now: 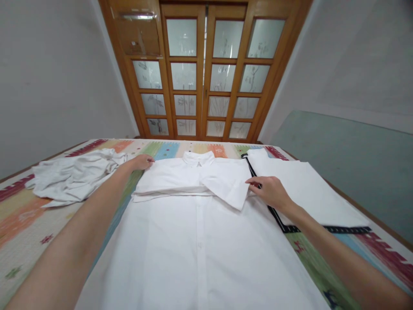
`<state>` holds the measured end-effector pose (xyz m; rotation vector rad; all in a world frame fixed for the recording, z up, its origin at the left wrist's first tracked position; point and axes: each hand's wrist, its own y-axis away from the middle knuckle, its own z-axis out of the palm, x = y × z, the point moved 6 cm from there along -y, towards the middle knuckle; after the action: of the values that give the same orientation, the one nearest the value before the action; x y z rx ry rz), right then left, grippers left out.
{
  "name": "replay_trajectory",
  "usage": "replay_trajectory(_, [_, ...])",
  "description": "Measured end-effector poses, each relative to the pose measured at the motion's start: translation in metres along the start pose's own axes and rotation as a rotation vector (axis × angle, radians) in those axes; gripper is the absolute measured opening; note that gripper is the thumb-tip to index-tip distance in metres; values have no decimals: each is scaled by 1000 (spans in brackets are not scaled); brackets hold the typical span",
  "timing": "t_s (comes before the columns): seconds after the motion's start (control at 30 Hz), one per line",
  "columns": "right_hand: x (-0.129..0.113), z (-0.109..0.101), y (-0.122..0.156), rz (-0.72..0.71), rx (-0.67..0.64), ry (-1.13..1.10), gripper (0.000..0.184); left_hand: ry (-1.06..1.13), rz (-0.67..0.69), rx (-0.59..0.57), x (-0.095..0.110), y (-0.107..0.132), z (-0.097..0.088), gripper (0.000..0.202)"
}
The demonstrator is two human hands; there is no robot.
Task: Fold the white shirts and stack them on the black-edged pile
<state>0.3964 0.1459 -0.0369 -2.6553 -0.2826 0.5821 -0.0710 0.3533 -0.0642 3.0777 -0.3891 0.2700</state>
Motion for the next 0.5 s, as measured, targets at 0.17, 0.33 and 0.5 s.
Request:
replay_trajectory(0.17, [17, 8, -4, 277, -8, -341, 20, 24, -64, 117, -4, -2, -3, 20])
replay_trajectory(0.33, [42, 23, -5, 792, 19, -667, 22, 15, -112, 229, -1, 8, 7, 21])
replay_trajectory(0.5, [47, 30, -10, 903, -77, -727, 15, -20, -115, 278, 3, 20, 17, 26])
